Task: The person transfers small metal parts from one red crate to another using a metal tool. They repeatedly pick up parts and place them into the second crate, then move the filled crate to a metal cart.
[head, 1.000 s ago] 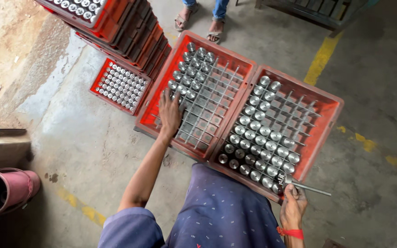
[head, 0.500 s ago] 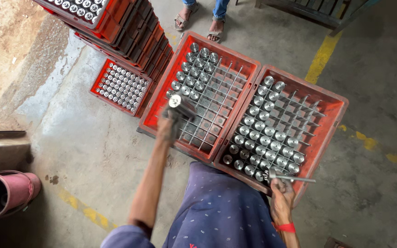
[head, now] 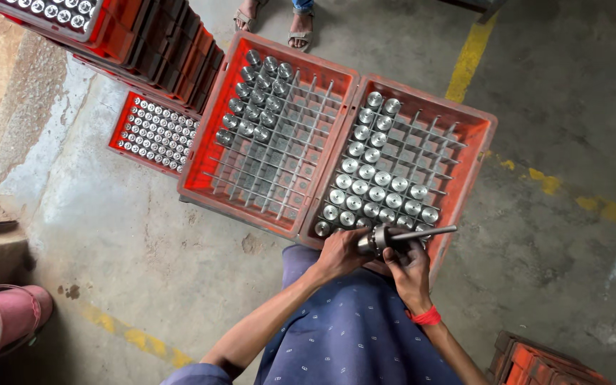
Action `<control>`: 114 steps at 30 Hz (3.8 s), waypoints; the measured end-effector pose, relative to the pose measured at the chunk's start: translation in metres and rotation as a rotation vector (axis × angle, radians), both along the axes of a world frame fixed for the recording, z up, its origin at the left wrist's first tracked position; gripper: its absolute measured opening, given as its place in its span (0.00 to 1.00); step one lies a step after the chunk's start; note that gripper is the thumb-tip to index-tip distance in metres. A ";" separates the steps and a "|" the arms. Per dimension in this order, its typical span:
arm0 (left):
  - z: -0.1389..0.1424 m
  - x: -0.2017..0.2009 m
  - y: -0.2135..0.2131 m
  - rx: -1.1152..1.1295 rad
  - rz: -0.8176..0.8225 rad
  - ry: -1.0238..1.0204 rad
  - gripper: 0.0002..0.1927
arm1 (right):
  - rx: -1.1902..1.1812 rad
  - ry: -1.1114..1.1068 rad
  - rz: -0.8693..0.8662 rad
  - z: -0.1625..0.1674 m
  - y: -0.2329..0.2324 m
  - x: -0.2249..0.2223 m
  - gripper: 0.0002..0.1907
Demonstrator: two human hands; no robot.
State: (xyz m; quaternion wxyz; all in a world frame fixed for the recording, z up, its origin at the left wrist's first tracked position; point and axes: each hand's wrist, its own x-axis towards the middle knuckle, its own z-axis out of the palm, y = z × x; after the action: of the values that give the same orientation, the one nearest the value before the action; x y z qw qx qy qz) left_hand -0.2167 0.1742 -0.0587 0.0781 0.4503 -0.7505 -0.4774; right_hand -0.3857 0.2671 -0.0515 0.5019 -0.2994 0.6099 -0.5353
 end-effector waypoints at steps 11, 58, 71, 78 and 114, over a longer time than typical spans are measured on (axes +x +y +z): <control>-0.055 -0.045 -0.014 -0.051 -0.282 0.177 0.31 | 0.040 -0.196 -0.286 -0.057 0.035 -0.079 0.15; -0.025 0.041 -0.043 0.309 0.387 0.566 0.25 | 0.000 -0.245 -0.178 -0.057 -0.018 0.001 0.20; -0.009 -0.045 0.038 0.134 -0.066 0.088 0.27 | -0.028 0.093 0.256 -0.030 0.035 -0.071 0.23; -0.024 -0.047 0.016 0.060 0.033 -0.045 0.35 | 0.066 -0.223 -0.154 -0.059 0.048 -0.123 0.17; -0.008 0.175 -0.225 -0.619 0.299 -0.002 0.25 | 0.103 -0.318 -0.382 -0.073 0.037 -0.009 0.18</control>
State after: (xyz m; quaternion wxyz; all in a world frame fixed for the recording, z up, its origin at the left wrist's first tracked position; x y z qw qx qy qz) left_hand -0.0417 -0.0512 -0.0668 0.2793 0.5107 -0.7856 -0.2098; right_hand -0.3949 0.3045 -0.1243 0.4962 -0.0648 0.5951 -0.6289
